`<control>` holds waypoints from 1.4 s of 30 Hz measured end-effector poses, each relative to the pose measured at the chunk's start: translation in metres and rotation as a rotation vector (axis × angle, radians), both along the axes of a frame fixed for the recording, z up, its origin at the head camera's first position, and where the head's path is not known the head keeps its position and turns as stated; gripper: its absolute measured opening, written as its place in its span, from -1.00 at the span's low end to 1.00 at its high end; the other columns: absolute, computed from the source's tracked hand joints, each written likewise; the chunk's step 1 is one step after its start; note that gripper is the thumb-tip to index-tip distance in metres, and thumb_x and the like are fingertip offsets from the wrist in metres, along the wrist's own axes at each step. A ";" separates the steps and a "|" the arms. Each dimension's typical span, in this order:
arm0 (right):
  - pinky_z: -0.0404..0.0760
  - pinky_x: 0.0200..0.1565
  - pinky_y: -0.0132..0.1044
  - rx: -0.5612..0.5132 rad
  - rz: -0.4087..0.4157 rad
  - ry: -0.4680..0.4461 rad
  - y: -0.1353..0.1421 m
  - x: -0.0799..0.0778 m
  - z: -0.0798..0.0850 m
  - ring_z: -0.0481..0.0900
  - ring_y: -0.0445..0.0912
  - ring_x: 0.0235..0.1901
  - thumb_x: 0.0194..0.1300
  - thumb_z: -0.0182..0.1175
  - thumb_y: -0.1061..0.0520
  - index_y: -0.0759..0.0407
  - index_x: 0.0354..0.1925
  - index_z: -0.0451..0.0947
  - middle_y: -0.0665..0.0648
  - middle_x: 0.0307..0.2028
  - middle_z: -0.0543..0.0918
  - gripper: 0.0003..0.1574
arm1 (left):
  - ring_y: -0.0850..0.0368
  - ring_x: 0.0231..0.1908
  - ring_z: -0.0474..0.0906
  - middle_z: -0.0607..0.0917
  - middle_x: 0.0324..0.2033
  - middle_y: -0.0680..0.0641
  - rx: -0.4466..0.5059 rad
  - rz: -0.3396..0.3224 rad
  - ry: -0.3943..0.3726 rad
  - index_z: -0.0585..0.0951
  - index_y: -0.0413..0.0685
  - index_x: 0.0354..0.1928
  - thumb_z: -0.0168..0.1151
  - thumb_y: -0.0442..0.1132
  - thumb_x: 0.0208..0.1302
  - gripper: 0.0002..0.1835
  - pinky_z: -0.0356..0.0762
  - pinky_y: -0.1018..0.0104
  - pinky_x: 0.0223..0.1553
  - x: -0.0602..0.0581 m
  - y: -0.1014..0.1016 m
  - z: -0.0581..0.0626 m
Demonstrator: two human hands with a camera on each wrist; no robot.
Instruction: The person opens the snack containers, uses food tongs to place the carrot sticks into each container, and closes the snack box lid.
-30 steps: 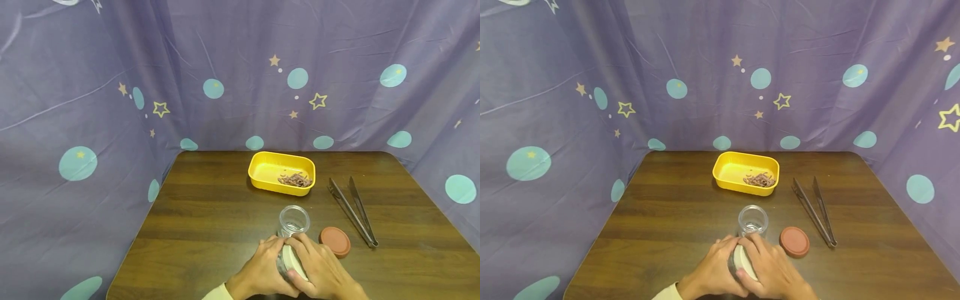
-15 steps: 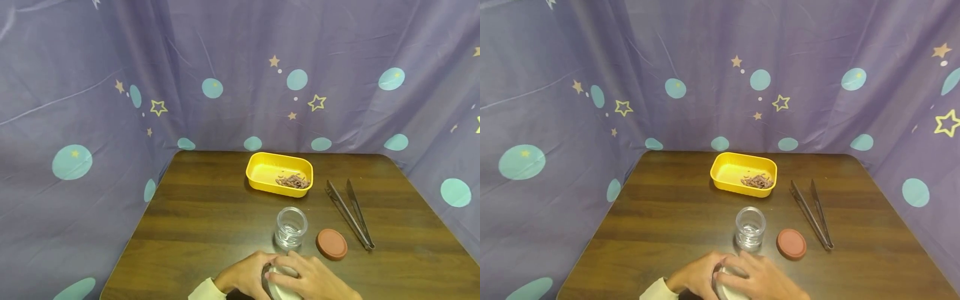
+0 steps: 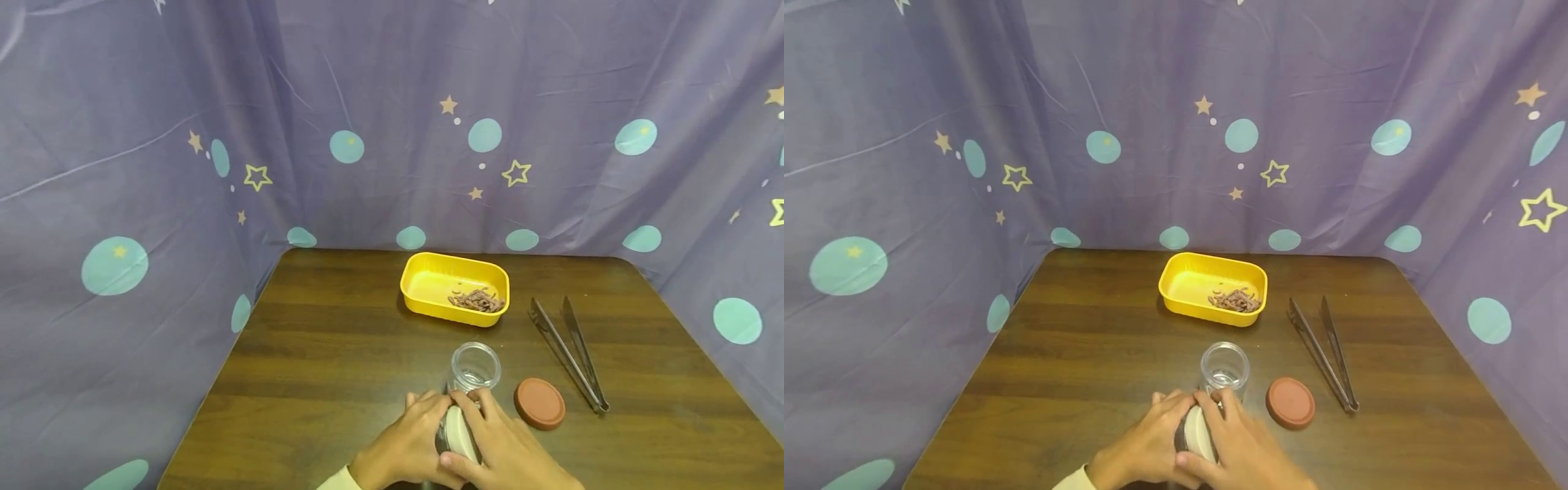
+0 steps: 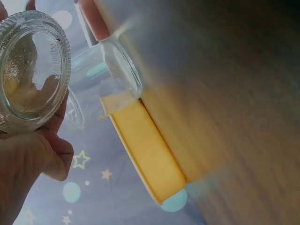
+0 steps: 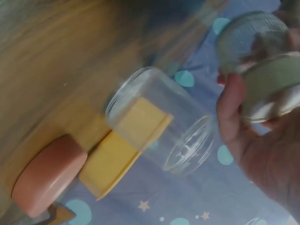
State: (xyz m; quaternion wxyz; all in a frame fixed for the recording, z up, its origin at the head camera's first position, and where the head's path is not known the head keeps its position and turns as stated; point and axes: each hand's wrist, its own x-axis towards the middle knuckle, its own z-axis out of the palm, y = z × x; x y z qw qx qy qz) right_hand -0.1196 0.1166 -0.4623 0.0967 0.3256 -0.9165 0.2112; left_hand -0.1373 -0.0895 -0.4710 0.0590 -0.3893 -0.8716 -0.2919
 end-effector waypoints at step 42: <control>0.23 -0.64 -0.55 0.023 -0.042 0.381 0.073 -0.008 -0.025 0.36 -0.39 -0.50 0.15 0.22 -0.55 -0.01 0.14 0.58 0.00 -0.11 0.53 -0.15 | -0.03 -0.05 0.58 0.70 -0.01 -0.05 0.265 0.217 -0.437 0.49 0.02 0.24 0.67 0.06 -0.19 -0.12 0.58 0.21 -0.10 -0.032 -0.059 -0.015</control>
